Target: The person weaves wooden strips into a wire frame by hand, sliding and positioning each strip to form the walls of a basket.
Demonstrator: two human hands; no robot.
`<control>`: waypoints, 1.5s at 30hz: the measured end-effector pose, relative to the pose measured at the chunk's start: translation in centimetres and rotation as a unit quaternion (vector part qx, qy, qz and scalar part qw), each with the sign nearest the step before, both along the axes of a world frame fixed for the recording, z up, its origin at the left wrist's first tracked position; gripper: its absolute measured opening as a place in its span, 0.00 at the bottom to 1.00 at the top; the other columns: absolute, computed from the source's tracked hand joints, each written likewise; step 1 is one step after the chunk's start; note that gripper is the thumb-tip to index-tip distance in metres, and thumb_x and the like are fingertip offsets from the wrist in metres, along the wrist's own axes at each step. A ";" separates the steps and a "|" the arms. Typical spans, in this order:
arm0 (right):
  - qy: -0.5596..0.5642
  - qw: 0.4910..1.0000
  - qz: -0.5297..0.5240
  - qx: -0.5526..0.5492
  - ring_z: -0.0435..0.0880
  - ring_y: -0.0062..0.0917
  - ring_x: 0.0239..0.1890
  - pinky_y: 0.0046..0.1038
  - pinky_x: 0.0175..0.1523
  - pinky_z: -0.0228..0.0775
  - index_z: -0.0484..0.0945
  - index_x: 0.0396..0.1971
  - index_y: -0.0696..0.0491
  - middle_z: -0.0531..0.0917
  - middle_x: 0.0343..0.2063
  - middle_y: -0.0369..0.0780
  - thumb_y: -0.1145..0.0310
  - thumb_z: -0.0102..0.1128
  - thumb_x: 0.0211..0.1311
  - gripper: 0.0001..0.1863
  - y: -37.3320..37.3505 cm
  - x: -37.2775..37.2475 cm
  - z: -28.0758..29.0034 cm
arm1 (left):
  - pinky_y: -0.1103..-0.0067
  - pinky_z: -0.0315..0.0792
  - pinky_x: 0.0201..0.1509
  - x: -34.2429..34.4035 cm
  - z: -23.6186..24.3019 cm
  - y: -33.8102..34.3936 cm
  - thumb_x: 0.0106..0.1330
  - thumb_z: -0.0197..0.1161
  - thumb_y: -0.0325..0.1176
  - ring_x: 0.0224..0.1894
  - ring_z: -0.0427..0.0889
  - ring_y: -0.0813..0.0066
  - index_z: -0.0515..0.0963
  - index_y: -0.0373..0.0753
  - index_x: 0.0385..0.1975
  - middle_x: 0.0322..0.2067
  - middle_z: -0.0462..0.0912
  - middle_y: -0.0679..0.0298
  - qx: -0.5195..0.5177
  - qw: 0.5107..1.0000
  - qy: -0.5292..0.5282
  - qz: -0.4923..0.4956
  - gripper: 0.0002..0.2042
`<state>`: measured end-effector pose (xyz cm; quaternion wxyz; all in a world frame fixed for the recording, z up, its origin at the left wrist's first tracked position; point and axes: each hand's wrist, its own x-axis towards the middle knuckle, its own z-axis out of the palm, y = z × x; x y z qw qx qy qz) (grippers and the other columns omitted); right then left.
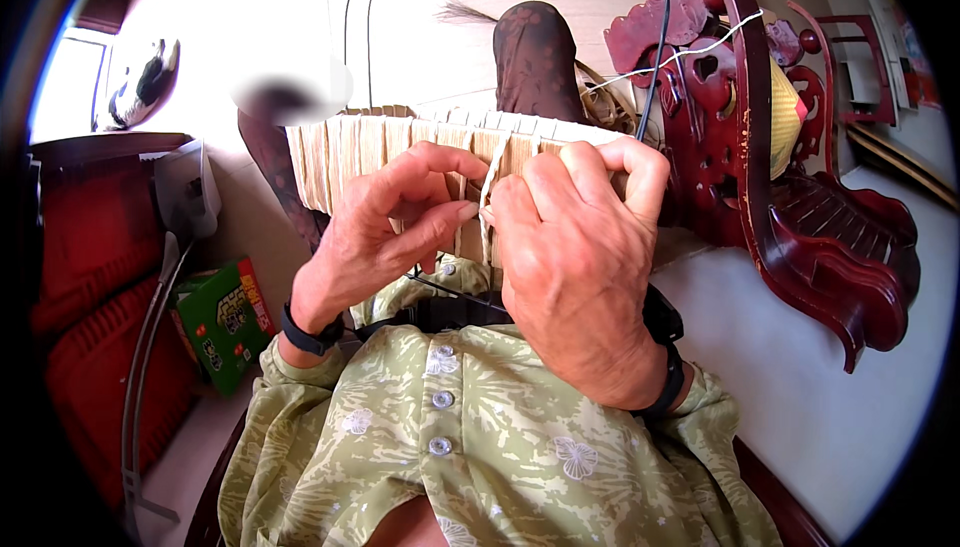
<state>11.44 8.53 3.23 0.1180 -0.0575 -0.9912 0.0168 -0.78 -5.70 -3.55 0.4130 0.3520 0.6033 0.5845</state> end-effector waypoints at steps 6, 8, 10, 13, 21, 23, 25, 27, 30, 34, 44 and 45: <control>-0.003 0.999 -0.007 -0.040 0.77 0.33 0.37 0.42 0.52 0.63 0.77 0.28 0.53 0.74 0.27 0.37 0.71 0.70 0.52 0.08 -0.3 -0.1 0.9 | 0.81 0.72 0.29 -1.5 0.7 0.6 0.68 0.67 0.24 0.25 0.77 0.85 0.76 0.35 0.44 0.23 0.80 0.67 -0.049 0.988 0.136 -0.054 0.08; 0.009 0.996 -0.013 -0.086 0.77 0.36 0.38 0.42 0.53 0.63 0.80 0.30 0.53 0.77 0.28 0.38 0.70 0.74 0.51 0.10 0.0 -0.2 1.7 | 0.77 0.74 0.31 -1.3 0.1 0.7 0.67 0.66 0.23 0.26 0.81 0.77 0.76 0.35 0.43 0.24 0.82 0.63 -0.007 0.984 0.174 -0.027 0.08; 0.026 0.992 -0.024 -0.120 0.77 0.37 0.38 0.41 0.52 0.66 0.80 0.32 0.53 0.79 0.30 0.39 0.70 0.74 0.51 0.11 0.1 -0.7 2.4 | 0.73 0.75 0.33 -1.2 -0.2 0.7 0.67 0.65 0.23 0.28 0.84 0.68 0.76 0.36 0.43 0.25 0.83 0.60 0.014 0.978 0.208 -0.005 0.08; 0.009 0.994 -0.002 -0.109 0.77 0.39 0.39 0.36 0.47 0.69 0.80 0.33 0.54 0.80 0.32 0.40 0.71 0.75 0.50 0.12 0.6 -1.0 2.9 | 0.69 0.76 0.34 -0.8 0.0 0.2 0.69 0.64 0.25 0.30 0.86 0.56 0.75 0.37 0.43 0.27 0.84 0.57 -0.002 0.966 0.259 0.022 0.07; -0.036 0.994 0.043 -0.089 0.81 0.36 0.39 0.42 0.55 0.66 0.77 0.32 0.55 0.76 0.33 0.39 0.72 0.76 0.45 0.15 1.2 -0.2 3.0 | 0.71 0.76 0.32 0.2 -0.3 0.1 0.71 0.64 0.26 0.28 0.85 0.60 0.75 0.37 0.41 0.27 0.84 0.59 -0.053 0.949 0.300 0.080 0.05; -0.019 0.997 0.030 -0.074 0.80 0.36 0.39 0.42 0.55 0.65 0.77 0.30 0.55 0.76 0.33 0.39 0.75 0.74 0.45 0.14 0.9 -0.1 2.5 | 0.75 0.76 0.32 0.6 -0.4 -0.1 0.71 0.64 0.26 0.27 0.85 0.68 0.76 0.35 0.41 0.26 0.83 0.61 -0.038 0.977 0.170 0.120 0.05; -0.018 0.998 0.015 -0.061 0.80 0.36 0.38 0.41 0.54 0.65 0.76 0.29 0.55 0.75 0.32 0.39 0.76 0.73 0.46 0.13 0.4 0.0 2.3 | 0.78 0.75 0.31 1.4 -0.5 -0.6 0.70 0.66 0.25 0.27 0.83 0.76 0.77 0.33 0.42 0.26 0.82 0.63 -0.027 0.982 0.123 0.142 0.06; -0.010 0.998 0.007 -0.058 0.80 0.35 0.38 0.41 0.54 0.64 0.76 0.28 0.55 0.75 0.31 0.39 0.77 0.72 0.46 0.12 0.2 0.2 1.9 | 0.82 0.75 0.32 2.5 -0.6 -1.1 0.69 0.68 0.24 0.27 0.81 0.82 0.78 0.32 0.41 0.26 0.81 0.65 -0.018 0.976 0.160 0.147 0.07; 0.001 0.997 0.008 -0.071 0.80 0.35 0.38 0.41 0.54 0.64 0.76 0.28 0.55 0.75 0.31 0.39 0.77 0.72 0.46 0.11 0.3 0.6 1.7 | 0.83 0.75 0.31 3.9 -0.2 -0.9 0.63 0.74 0.25 0.26 0.81 0.82 0.81 0.33 0.41 0.28 0.81 0.66 -0.062 0.970 0.144 0.184 0.11; -0.003 0.997 0.009 -0.082 0.79 0.35 0.38 0.40 0.54 0.64 0.76 0.28 0.55 0.76 0.31 0.39 0.77 0.71 0.46 0.11 0.4 1.0 1.7 | 0.82 0.75 0.30 4.2 -0.7 -0.9 0.61 0.76 0.25 0.25 0.80 0.82 0.82 0.34 0.42 0.29 0.81 0.66 -0.064 0.964 0.178 0.186 0.12; 0.008 0.997 -0.001 -0.072 0.79 0.34 0.37 0.42 0.55 0.64 0.76 0.28 0.56 0.75 0.31 0.40 0.78 0.68 0.46 0.10 0.3 1.5 1.1 | 0.86 0.69 0.31 3.3 -0.8 -1.0 0.66 0.71 0.26 0.27 0.74 0.90 0.80 0.36 0.31 0.27 0.79 0.74 -0.040 0.988 -0.031 0.146 0.06; 0.016 0.997 -0.001 -0.075 0.79 0.34 0.37 0.42 0.55 0.63 0.76 0.28 0.56 0.75 0.30 0.39 0.77 0.69 0.46 0.10 0.4 1.5 1.0 | 0.87 0.69 0.31 3.4 -0.9 -1.0 0.66 0.71 0.26 0.27 0.75 0.89 0.80 0.36 0.31 0.28 0.79 0.73 -0.040 0.988 -0.025 0.144 0.06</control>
